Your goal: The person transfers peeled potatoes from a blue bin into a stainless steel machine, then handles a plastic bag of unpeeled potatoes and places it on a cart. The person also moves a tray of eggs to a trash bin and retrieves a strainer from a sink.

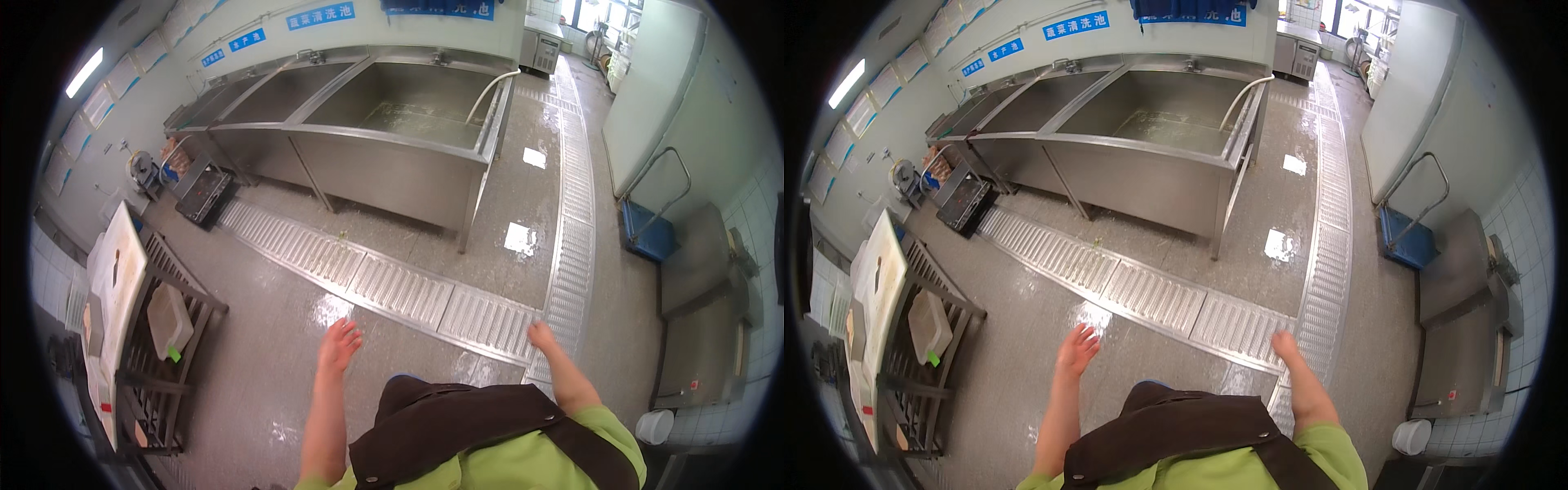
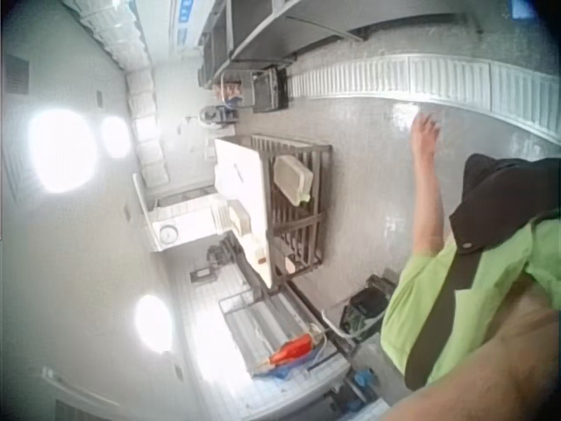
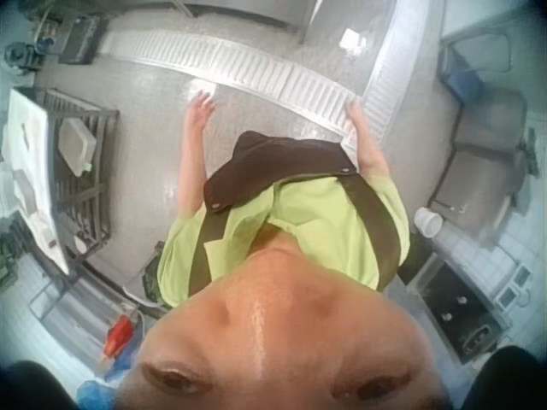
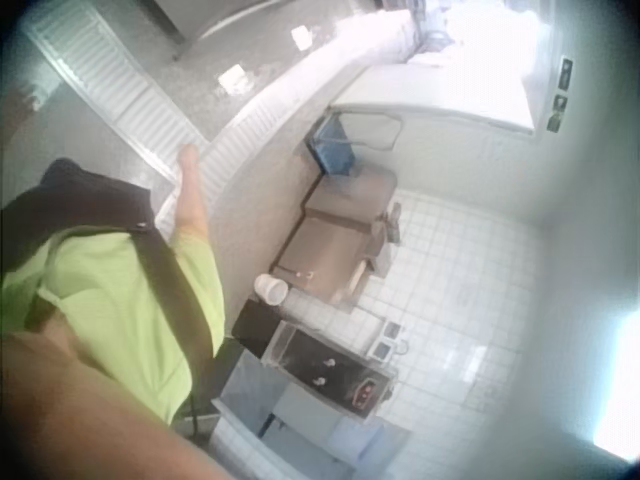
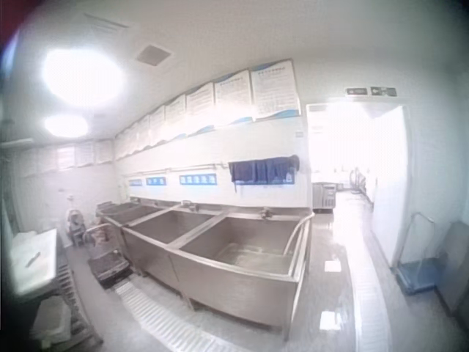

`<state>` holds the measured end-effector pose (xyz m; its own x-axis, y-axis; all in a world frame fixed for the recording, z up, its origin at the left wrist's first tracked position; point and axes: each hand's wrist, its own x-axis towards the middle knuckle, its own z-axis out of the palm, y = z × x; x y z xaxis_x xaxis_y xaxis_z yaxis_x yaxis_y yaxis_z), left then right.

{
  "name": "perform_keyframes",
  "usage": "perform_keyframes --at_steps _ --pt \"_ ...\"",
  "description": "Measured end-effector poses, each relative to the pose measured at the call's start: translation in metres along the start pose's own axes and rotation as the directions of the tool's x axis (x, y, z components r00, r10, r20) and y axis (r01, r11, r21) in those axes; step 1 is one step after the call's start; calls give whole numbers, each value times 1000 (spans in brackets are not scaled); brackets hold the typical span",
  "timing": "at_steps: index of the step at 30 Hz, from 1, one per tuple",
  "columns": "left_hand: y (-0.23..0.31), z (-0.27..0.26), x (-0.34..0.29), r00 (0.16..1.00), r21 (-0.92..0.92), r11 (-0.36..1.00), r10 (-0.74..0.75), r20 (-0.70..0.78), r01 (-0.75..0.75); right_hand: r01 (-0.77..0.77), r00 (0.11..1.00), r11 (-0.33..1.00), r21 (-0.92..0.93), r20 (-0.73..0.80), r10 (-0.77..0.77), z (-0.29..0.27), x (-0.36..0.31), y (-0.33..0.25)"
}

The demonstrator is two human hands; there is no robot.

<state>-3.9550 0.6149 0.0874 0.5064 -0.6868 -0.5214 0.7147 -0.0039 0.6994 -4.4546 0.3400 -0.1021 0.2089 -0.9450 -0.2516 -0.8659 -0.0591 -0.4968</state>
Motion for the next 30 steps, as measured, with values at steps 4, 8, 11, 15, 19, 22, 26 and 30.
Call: perform_keyframes --at_steps 4,8,11,15,19,22,26,30 --pt "77 -59 101 974 -85 995 41 -221 -61 213 955 854 474 85 -285 -28 121 -319" --pt "158 -15 222 982 -89 995 31 -188 -49 117 882 573 811 179 -435 -45 216 -484" --pt "212 62 314 998 -64 996 65 10 -64 -1 901 517 856 224 -371 -57 291 -528" --pt "283 204 409 981 12 999 38 192 -41 -79 965 360 930 162 -207 -97 428 -550" --pt "316 304 518 967 78 997 9 256 -30 -130 987 399 908 156 -33 -99 589 -539" --pt "308 355 615 962 89 996 -43 268 20 -250 968 419 873 223 114 -48 703 -528" --pt "287 401 736 971 185 970 -188 145 160 -488 847 483 727 529 59 91 789 -532" --pt "285 387 814 965 236 936 -254 -61 261 -193 533 980 55 844 57 147 792 -533"
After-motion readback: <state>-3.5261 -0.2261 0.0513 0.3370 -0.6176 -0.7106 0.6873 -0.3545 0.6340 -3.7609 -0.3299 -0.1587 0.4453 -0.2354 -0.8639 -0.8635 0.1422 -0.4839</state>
